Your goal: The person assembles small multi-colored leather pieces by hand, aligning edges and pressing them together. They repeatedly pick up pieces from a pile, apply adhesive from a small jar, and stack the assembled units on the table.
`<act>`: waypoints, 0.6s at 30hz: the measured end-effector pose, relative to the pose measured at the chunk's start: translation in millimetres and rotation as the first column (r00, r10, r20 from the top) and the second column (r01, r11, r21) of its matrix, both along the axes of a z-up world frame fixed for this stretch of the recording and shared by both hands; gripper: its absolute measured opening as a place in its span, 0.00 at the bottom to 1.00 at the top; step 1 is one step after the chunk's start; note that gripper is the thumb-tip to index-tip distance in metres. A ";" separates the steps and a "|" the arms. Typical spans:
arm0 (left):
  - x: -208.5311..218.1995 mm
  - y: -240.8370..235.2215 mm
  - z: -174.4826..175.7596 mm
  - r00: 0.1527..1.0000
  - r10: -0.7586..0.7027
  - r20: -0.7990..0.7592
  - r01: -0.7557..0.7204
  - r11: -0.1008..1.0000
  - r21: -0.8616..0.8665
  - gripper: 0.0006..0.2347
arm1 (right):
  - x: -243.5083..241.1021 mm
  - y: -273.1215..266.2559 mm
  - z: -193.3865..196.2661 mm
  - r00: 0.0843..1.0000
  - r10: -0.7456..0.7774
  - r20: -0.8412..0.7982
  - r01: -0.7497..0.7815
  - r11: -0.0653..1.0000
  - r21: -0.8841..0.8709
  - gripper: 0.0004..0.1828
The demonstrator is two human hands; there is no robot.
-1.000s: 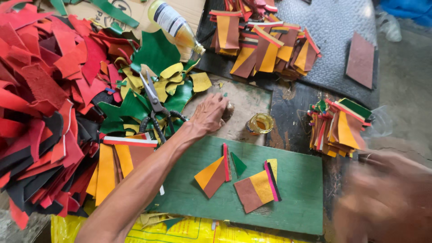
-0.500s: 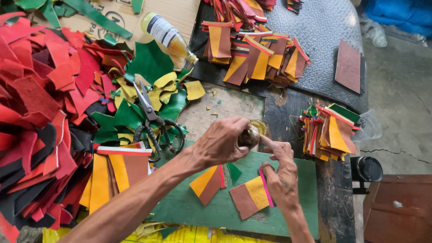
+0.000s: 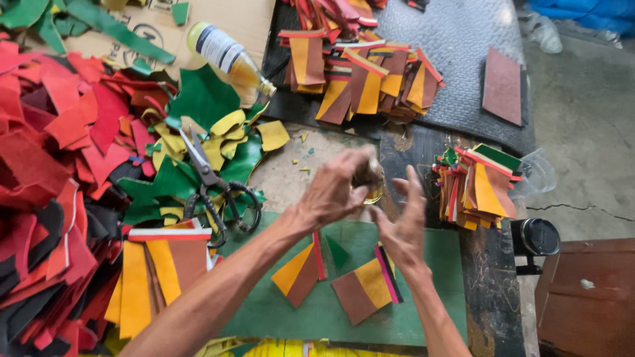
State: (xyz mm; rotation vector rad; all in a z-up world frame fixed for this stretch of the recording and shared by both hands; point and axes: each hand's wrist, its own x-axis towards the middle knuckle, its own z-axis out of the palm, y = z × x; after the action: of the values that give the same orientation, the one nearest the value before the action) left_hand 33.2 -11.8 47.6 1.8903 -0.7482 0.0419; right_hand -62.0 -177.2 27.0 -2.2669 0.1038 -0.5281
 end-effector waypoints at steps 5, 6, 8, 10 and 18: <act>1.9 -25.3 -24.1 0.986 -0.088 0.145 0.050 0.967 0.250 0.24 | 32.1 -3.4 -39.9 0.983 0.031 -0.179 -0.004 0.989 0.148 0.52; 0.6 -26.3 -26.2 0.986 -0.075 0.146 0.036 0.967 0.252 0.24 | 32.0 -2.9 -43.6 0.987 0.020 -0.159 0.001 0.991 0.131 0.51; -1.3 -27.1 -24.1 0.986 -0.057 0.158 0.015 0.966 0.258 0.25 | 32.1 -2.8 -44.4 0.983 0.021 -0.182 0.000 0.993 0.119 0.50; -1.4 -23.7 -14.5 0.987 -0.070 0.142 0.027 0.958 0.287 0.26 | 31.0 -6.3 -36.9 0.961 0.044 -0.271 -0.010 0.992 0.128 0.49; -48.4 14.8 28.9 0.941 0.285 0.185 -0.262 0.955 -0.137 0.31 | -84.3 -27.8 -1.1 0.964 -0.190 -0.184 0.200 0.979 0.038 0.26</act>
State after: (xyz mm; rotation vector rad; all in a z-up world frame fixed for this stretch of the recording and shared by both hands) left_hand -15.2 3.0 76.4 1.8883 -0.5988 0.4502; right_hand -146.3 -205.0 26.0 -2.2574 0.4317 -0.4148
